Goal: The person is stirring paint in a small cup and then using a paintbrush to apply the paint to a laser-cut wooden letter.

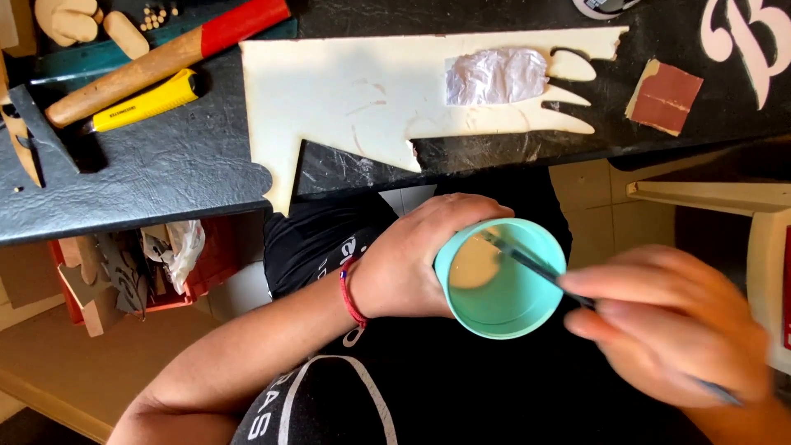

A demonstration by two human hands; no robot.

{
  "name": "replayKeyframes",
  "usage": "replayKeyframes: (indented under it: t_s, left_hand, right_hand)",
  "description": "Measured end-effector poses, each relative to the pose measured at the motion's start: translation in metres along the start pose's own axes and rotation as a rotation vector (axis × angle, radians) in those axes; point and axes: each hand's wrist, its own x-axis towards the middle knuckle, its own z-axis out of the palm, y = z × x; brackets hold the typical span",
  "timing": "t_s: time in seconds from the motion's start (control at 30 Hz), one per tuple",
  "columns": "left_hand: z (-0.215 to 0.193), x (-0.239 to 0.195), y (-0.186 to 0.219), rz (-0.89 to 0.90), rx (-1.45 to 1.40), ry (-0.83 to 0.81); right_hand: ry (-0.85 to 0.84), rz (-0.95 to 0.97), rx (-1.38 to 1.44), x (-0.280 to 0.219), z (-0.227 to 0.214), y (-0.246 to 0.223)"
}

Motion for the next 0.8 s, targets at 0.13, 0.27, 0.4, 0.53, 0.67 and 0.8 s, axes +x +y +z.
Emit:
replayKeyframes:
  t_s: [0.13,0.27,0.4,0.53,0.67,0.8]
  left_hand:
    - [0.004,0.0,-0.002,-0.007,-0.002,-0.002]
    - [0.007,-0.001,-0.003,0.006,-0.019,0.003]
    - [0.009,-0.001,-0.006,0.073,-0.026,0.01]
    - [0.004,-0.001,-0.004,0.04,-0.042,0.012]
    - [0.007,0.0,-0.004,0.07,-0.047,0.017]
    - [0.006,-0.002,-0.008,0.059,-0.044,0.023]
  right_hand:
    - [0.015,-0.01,-0.042,0.05,-0.007,-0.034]
    - [-0.133,-0.021,0.037,0.079,-0.01,-0.043]
    - [-0.149,0.004,-0.071,0.102,-0.02,-0.052]
    - [-0.181,0.005,-0.082,0.095,-0.015,-0.045]
    - [-0.169,-0.087,-0.054,0.107,-0.016,-0.048]
    - [-0.194,0.014,-0.051,0.104,-0.017,-0.053]
